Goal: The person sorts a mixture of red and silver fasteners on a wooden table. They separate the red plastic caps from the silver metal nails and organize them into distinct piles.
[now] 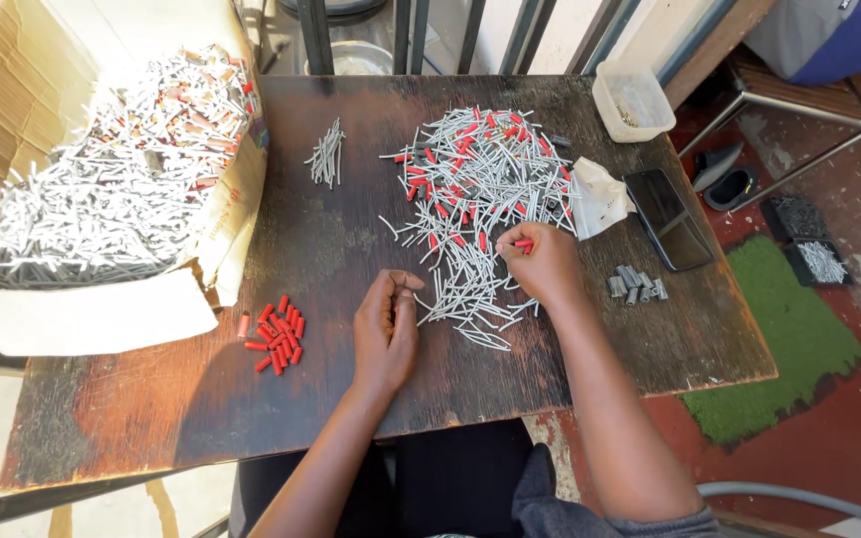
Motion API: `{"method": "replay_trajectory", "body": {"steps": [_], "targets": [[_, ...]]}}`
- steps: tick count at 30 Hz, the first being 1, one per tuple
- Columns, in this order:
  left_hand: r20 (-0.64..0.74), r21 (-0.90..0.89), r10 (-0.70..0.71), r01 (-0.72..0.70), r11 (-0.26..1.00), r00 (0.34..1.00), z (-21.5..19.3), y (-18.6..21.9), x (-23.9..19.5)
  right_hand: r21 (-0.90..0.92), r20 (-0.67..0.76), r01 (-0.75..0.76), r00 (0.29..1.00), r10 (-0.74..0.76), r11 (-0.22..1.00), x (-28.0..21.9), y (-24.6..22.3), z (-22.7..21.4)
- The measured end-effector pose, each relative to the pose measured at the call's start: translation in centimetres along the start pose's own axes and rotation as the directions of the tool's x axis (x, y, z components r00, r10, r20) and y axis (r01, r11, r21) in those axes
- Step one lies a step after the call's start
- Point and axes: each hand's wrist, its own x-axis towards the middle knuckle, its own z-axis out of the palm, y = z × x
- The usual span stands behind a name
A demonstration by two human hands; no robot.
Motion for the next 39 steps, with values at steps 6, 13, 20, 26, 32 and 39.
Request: {"method": "replay_trajectory", "body": {"steps": [6,13,20,26,32,39], "targets": [[0.021,0.052,-0.016,0.015,0.999,1.0,-0.3,0.5,-0.1,0.801,0.112,-0.103,0.993,0.02,0.589,0.0,0.9,-0.3],[0.055,0.078,-0.072,0.067,0.995,0.996,-0.1,1.0,0.3,0.874,-0.007,-0.091,0.98,0.199,0.477,9.5,1.8,-8.1],[0.069,0.119,-0.136,0.128,0.985,0.988,0.0,1.2,0.2,0.811,-0.311,0.06,0.887,0.342,0.582,19.9,5.4,-11.9],[0.044,0.144,-0.089,0.082,0.986,0.995,0.0,1.3,0.1,0.814,0.044,-0.052,0.999,0.028,0.579,6.3,-0.5,-5.7],[0.054,0.206,-0.097,0.084,0.975,0.994,0.6,1.0,0.9,0.551,0.206,0.004,0.968,-0.141,0.835,1.2,-1.6,-0.3],[0.058,0.459,-0.192,0.145,0.876,0.98,1.9,-0.6,5.5,0.167,0.093,0.052,0.993,-0.068,0.985,0.2,-0.7,0.2]]}}
